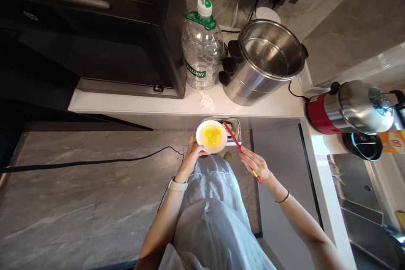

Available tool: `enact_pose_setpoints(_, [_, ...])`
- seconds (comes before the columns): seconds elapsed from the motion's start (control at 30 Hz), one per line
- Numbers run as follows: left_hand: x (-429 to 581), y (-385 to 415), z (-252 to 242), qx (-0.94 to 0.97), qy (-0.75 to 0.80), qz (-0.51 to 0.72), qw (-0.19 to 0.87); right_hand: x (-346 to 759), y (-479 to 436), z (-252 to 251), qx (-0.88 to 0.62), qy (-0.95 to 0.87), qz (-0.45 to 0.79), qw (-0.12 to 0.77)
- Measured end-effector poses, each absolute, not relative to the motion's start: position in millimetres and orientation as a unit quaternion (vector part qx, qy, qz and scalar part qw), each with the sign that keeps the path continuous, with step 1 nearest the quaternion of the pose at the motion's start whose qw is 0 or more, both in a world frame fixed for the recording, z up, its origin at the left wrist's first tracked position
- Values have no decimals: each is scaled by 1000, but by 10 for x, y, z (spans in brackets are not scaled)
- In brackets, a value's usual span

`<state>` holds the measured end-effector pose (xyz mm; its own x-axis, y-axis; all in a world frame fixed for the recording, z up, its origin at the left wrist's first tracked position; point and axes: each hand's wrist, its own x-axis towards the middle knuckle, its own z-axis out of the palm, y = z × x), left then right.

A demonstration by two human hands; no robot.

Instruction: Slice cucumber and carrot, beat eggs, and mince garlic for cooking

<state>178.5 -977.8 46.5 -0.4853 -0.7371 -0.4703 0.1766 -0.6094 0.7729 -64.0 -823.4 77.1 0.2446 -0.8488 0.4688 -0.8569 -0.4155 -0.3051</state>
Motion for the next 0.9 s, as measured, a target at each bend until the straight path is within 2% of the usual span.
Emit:
enact_pose_setpoints(0.37, [1773,-9794,411,419,-332,-796,285,-703,-8273,648,759,-577,302,7])
enact_pose_setpoints(0.53, [1766,-9817,370,413,-329,-798,291,-748,-8383,462,694,-626,351,-64])
enact_pose_setpoints(0.67, [1784,-9834,334,402,-326,-804,294,-750,-8512,306,569,-715,388,-119])
enact_pose_setpoints(0.77, [1803,-9849,316,405,-323,-804,293,-755,-8612,264,481,-771,383,-170])
enact_pose_setpoints(0.9, [1820,-9864,282,406,-319,-805,294,-817,-8701,265,439,-788,377,-210])
